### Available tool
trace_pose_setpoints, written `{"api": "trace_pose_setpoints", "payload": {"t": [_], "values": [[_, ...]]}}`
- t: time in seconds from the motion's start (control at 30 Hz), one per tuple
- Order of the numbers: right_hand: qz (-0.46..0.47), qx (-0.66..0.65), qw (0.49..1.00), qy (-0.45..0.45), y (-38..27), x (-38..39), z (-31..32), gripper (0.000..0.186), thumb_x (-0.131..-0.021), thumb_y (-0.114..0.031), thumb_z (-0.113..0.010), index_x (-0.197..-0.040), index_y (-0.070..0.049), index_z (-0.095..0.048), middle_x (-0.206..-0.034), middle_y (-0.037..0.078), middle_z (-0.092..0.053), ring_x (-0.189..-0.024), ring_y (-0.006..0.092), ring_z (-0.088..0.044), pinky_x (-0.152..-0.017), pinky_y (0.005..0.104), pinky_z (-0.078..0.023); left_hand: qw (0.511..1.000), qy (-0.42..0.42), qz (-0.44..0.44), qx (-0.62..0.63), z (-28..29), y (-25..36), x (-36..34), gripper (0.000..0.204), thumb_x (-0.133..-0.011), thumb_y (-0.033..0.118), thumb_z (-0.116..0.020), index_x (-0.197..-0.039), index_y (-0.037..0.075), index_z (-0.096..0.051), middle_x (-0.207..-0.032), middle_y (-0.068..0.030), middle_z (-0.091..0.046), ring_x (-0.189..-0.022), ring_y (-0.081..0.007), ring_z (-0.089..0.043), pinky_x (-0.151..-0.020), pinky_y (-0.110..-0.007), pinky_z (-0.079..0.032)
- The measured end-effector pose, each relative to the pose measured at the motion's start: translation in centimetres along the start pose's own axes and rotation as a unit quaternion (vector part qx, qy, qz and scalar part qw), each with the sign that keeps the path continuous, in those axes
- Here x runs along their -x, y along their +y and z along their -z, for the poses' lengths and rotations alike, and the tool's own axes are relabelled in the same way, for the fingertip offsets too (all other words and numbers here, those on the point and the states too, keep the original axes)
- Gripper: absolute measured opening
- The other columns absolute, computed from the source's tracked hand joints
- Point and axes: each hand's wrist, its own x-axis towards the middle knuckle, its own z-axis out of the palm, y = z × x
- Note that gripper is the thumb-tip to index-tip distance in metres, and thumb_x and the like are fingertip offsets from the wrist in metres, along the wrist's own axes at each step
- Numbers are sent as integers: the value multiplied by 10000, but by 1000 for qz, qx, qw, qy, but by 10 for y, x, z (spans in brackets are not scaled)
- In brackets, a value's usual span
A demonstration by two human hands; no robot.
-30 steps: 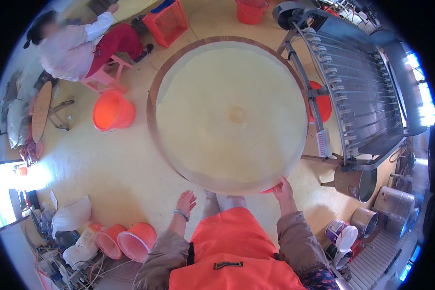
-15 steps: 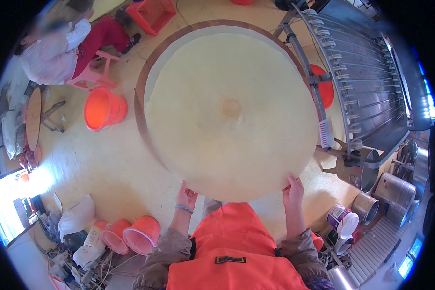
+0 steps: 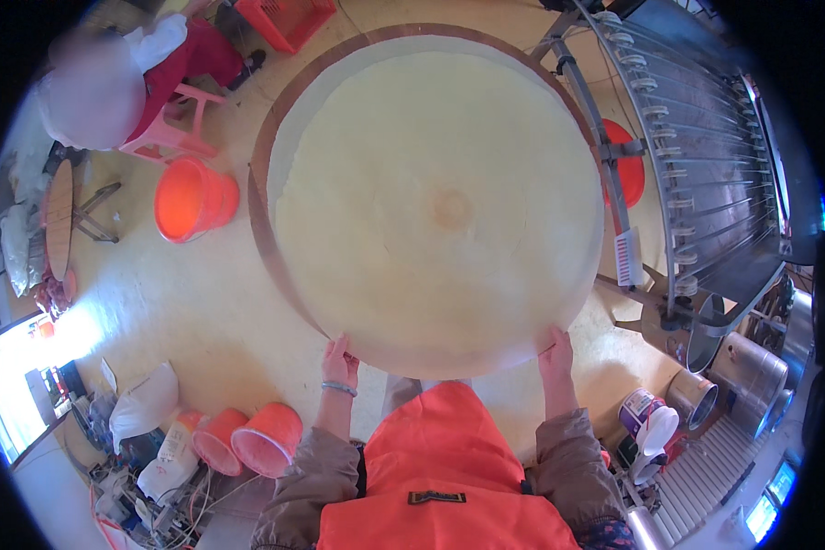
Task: The person operates a dough sheeter, then walks to a large industrial mixer and uses a ladle to scoop dough from the mixer into a red bucket. The person repeatedly scoops dough and transfers it between containers.
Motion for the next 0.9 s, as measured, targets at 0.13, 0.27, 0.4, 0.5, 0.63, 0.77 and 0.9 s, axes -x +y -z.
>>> {"api": "trace_pose_setpoints", "payload": {"t": [0.13,0.27,0.4,0.5,0.63,0.77,0.9], "values": [[-11,5,1000,20,4,-13,2,208,-864,-79,-529,-1066,-43,-492,-1004,79,-576,-924,198,-578,-780,338,-496,999,29,-32,-13,-1,12,-6,15,-862,118,-562,-852,106,-562,-821,-2,-608,-735,-111,-578,-637,-265,-475],[-51,-23,998,9,5,-11,1,156,-864,-92,-545,-1018,-100,-522,-987,30,-590,-908,158,-586,-787,311,-497,996,-12,-89,4,-1,43,-26,36,-871,98,-528,-879,90,-562,-825,-19,-607,-714,-105,-569,-599,-257,-473],[-57,23,997,-48,9,-9,-11,122,-864,-106,-548,-984,-110,-525,-941,12,-595,-826,126,-584,-726,288,-491,991,-25,-124,-43,-14,84,-62,111,-888,117,-497,-961,61,-559,-880,-40,-608,-766,-120,-583,-632,-267,-489],[-32,65,997,-40,8,-9,-21,105,-860,-104,-547,-961,-100,-520,-899,10,-592,-776,120,-576,-674,274,-474,988,-24,-126,-81,-20,103,-80,170,-898,138,-483,-1021,43,-552,-924,-49,-601,-818,-139,-588,-661,-276,-498],[-4,90,996,2,-2,-16,-27,116,-841,-93,-565,-948,-74,-525,-871,22,-584,-755,127,-572,-632,258,-453,991,10,-82,-104,-25,103,-90,181,-899,143,-478,-1039,45,-538,-927,-50,-591,-841,-156,-584,-690,-292,-506],[-4,113,993,24,-12,-27,-27,183,-869,-92,-531,-1050,-95,-503,-958,22,-595,-846,126,-581,-720,280,-479,991,58,-64,-106,-30,91,-78,171,-896,146,-469,-1037,77,-536,-792,-6,-562,-681,-108,-547,-530,-242,-461],[5,94,995,25,-14,-37,-24,180,-870,-90,-534,-1047,-87,-504,-973,29,-595,-866,132,-584,-727,280,-484,981,78,-105,-140,-36,85,-69,44,-880,123,-487,-902,110,-523,-690,26,-497,-564,-82,-477,-437,-225,-383]]}}
